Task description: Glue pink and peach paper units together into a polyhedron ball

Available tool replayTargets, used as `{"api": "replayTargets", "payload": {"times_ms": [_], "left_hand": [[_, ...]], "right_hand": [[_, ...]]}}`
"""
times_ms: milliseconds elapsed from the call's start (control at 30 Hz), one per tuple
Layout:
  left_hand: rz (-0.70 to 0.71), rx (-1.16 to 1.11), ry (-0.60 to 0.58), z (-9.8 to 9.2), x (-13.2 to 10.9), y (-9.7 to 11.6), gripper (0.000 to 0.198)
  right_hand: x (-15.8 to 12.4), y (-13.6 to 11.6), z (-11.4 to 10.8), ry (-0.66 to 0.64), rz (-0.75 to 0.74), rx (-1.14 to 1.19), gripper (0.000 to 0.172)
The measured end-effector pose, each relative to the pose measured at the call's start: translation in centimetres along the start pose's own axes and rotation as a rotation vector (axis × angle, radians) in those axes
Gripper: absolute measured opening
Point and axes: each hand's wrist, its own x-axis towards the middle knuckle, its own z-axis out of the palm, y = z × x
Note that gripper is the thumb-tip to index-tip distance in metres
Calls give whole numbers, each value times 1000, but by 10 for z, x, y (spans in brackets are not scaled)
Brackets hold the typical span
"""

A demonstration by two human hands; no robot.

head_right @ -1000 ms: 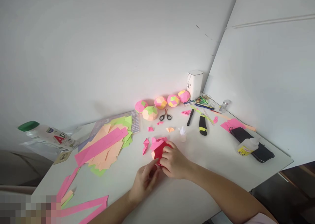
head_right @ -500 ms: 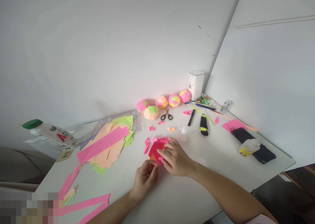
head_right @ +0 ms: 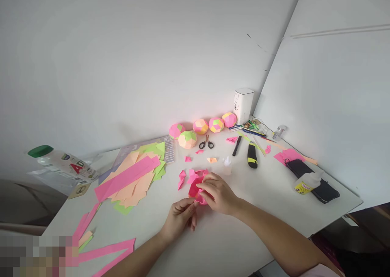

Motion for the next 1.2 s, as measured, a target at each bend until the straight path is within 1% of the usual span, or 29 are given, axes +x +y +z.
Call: {"api": "replayTargets", "payload": {"times_ms": [100, 167, 233, 300, 333, 367, 400, 433, 467, 500, 533, 567, 633, 667, 733, 833, 933, 1000, 1067, 1133, 1200], "left_hand": [[-52, -109, -61, -3, 1, 4, 36], [-76, -161, -85, -5, 2, 6, 34], [-85, -209, -82, -6, 3, 7, 32], [-91, -245, -72, -8, 5, 8, 32], [-96, -258, -69, -9, 6, 9, 32], [-102, -268, -67, -9, 6, 9, 33], [-105, -278, -66, -10, 7, 10, 34], [-106, -289, -67, -10, 8, 10, 34], [-108, -300, -71, -11, 8, 10, 35], [-111, -310, -77, -11, 9, 10, 35], [-113, -318, -85, -12, 9, 10, 34], [-115, -323, -93, -12, 10, 10, 33], [-114, -329, -106, -12, 10, 9, 32], [-111, -330, -112, -12, 11, 9, 32], [-102, -330, -126, -11, 11, 9, 31], [-86, -330, -154, -11, 11, 10, 30], [-67, -339, -188, -12, 11, 11, 30], [-59, -349, -226, -14, 12, 12, 30], [-50, -369, -254, -16, 14, 12, 29], [-40, -397, -268, -18, 16, 11, 27], [-36, -422, -284, -20, 18, 11, 25]], "right_hand": [[2, 0, -1, 20, 5, 14, 26], [4, 0, -5, 40, -30, 22, 25], [5, 1, -13, 120, -49, -9, 24], [5, 7, -25, 312, 18, -100, 23], [5, 13, -32, 449, 90, -161, 23], [4, 21, -38, 577, 183, -216, 24], [3, 30, -44, 675, 293, -243, 26], [1, 41, -49, 745, 406, -246, 32], [-1, 52, -52, 730, 525, -218, 39], [-3, 62, -54, 643, 637, -178, 47], [-5, 72, -54, 492, 720, -121, 52], [-8, 79, -52, 389, 739, -86, 53], [-12, 89, -46, 239, 741, -39, 49], [-14, 90, -42, 179, 734, -24, 47], [-17, 88, -33, 108, 724, -19, 43], [-16, 81, -26, 92, 709, -51, 38], [-11, 72, -28, 101, 668, -76, 41], [-5, 62, -35, 119, 616, -64, 42], [3, 48, -46, 159, 526, -9, 38], [15, 31, -58, 145, 454, 45, 33], [30, 13, -68, 120, 434, 82, 33]]}}
